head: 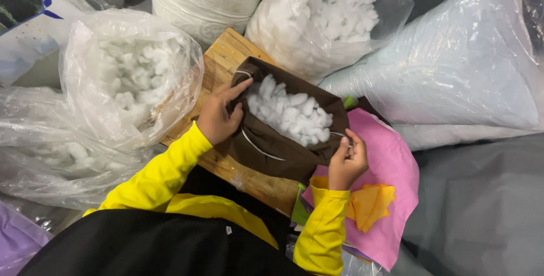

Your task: Stuffing a brown fabric pouch with white fiberfill material to create a cushion or pillow.

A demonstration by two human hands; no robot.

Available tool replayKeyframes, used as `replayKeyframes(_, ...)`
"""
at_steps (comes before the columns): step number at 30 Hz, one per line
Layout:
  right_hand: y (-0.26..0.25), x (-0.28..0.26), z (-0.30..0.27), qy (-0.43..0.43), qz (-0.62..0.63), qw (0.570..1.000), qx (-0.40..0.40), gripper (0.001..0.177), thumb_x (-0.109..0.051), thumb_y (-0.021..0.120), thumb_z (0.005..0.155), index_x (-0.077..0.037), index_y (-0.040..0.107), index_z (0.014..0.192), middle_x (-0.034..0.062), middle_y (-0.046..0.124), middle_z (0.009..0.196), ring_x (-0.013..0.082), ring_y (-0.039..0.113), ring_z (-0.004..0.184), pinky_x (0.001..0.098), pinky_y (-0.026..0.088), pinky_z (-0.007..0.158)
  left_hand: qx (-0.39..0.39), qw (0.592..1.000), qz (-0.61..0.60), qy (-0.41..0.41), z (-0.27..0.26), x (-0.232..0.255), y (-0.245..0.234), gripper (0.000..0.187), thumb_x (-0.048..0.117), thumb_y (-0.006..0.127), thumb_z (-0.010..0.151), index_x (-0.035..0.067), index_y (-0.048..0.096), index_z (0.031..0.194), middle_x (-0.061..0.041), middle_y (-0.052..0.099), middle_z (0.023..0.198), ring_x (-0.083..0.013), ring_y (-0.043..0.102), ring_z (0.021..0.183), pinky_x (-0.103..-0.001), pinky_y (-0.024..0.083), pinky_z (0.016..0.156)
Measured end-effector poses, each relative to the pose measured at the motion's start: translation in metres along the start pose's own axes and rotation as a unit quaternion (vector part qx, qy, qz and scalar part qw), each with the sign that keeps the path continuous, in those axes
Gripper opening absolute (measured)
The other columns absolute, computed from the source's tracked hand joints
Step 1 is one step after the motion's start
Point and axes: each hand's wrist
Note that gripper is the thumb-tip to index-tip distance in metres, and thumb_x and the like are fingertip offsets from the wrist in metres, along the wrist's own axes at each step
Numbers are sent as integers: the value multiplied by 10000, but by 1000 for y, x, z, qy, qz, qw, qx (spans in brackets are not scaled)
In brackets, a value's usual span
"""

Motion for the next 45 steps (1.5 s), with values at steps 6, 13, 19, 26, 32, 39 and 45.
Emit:
replayKeyframes(6,-36,-22,4,20,30,999,29,151,-2,631,1024,-48,674,1161,132,730,1159,231,707,1107,330,562,940,-3,998,-65,-24,4,42,-31,624,-40,604,837,149,636,1431,-179,654,1301,-206,720,820,-272,598,639)
replayKeyframes(13,-28,5,3,92,-55,978,-180,243,-65,663,945,-131,762,1156,149,758,1073,325,742,968,385,619,742,-89,992,56,-71,-9,-24,-22,726,-4,693,761,139,589,1464,-282,556,1357,-500,619,1170,-515,555,939)
replayKeyframes(19,-28,-8,100,-87,-141,975,-147,274,-136,755,940,-96,745,1210,128,716,1080,289,713,854,369,577,631,-32,985,166,46,27,-4,-34,659,140,782,810,195,601,1441,-277,428,1492,-493,505,1241,-547,388,1060)
replayKeyframes(26,107,-5,254,-306,-44,934,-181,300,-143,863,899,-58,738,1158,95,692,1081,285,678,1044,357,572,826,-66,984,85,142,72,3,-8,474,239,713,920,145,639,1378,-222,517,1462,-460,540,1269,-537,435,1060)
replayKeyframes(32,203,44,298,-55,-252,855,-450,1154,-546,931,644,-315,333,1603,386,190,1584,511,309,1487,549,284,1232,-174,963,70,192,85,0,14,399,192,676,945,117,641,1336,-217,557,1379,-459,569,1182,-543,483,954)
replayKeyframes(39,229,63,271,-39,-304,802,-512,494,-286,722,862,-203,659,1345,302,638,1295,415,585,1295,467,472,1098,-222,960,74,152,73,-9,12,370,169,663,959,103,640,1322,-185,590,1362,-428,591,1173,-518,506,907)
replayKeyframes(45,198,94,292,-201,-139,906,-344,77,-172,771,790,-233,729,812,-23,730,798,232,700,849,357,555,830,-210,964,27,160,72,20,11,349,120,677,942,71,663,1287,-192,631,1271,-420,634,1096,-512,532,909)
Point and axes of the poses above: each hand's wrist, its own z-axis towards the middle knuckle, its own y-axis out of the palm, x = y × z
